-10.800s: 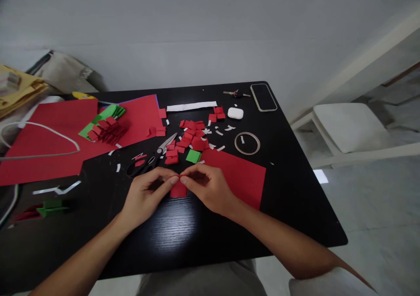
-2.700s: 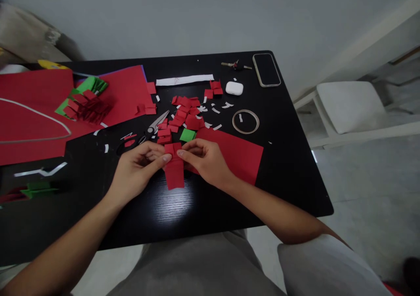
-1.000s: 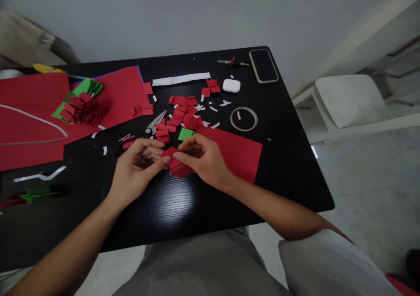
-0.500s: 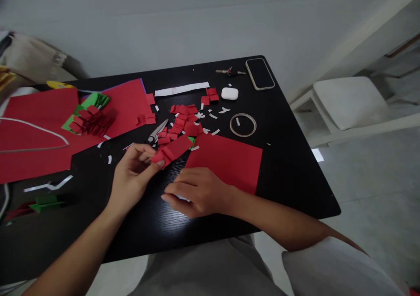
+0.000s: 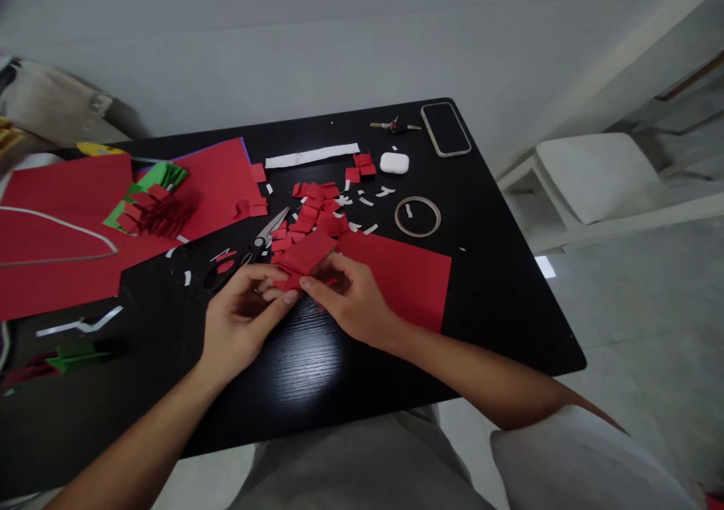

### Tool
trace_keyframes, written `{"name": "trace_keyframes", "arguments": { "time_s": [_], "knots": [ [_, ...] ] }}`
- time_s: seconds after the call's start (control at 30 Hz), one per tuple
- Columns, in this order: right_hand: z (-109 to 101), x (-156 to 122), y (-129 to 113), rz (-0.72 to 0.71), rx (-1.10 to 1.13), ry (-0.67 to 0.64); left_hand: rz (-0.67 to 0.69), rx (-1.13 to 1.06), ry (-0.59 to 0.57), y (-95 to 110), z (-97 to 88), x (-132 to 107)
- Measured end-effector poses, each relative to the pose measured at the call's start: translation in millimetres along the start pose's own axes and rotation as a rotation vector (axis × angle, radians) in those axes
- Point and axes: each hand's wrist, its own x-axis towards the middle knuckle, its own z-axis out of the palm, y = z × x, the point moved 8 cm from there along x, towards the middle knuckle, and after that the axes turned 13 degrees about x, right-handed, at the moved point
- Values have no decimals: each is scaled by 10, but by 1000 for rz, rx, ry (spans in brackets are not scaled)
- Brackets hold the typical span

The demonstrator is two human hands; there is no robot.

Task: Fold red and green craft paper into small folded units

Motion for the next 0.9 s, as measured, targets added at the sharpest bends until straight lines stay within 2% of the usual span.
{"name": "trace_keyframes", "arguments": {
  "time_s": [0.1, 0.27, 0.47, 0.67, 0.9],
  "knots": [
    [-63, 18, -61, -55, -44, 44, 46, 117, -22, 6, -4, -24],
    [-89, 16, -99, -132, -113, 23, 69, 158, 97, 2, -99, -14],
    [-31, 5, -58, -79, -106, -43, 88, 168, 135, 40, -119, 6],
    [-25, 7, 5, 0, 89, -27, 49, 57, 182, 21, -132, -19],
    [-82, 11, -30, -50, 63, 26, 80, 34, 184, 62, -134, -1]
  ]
}}
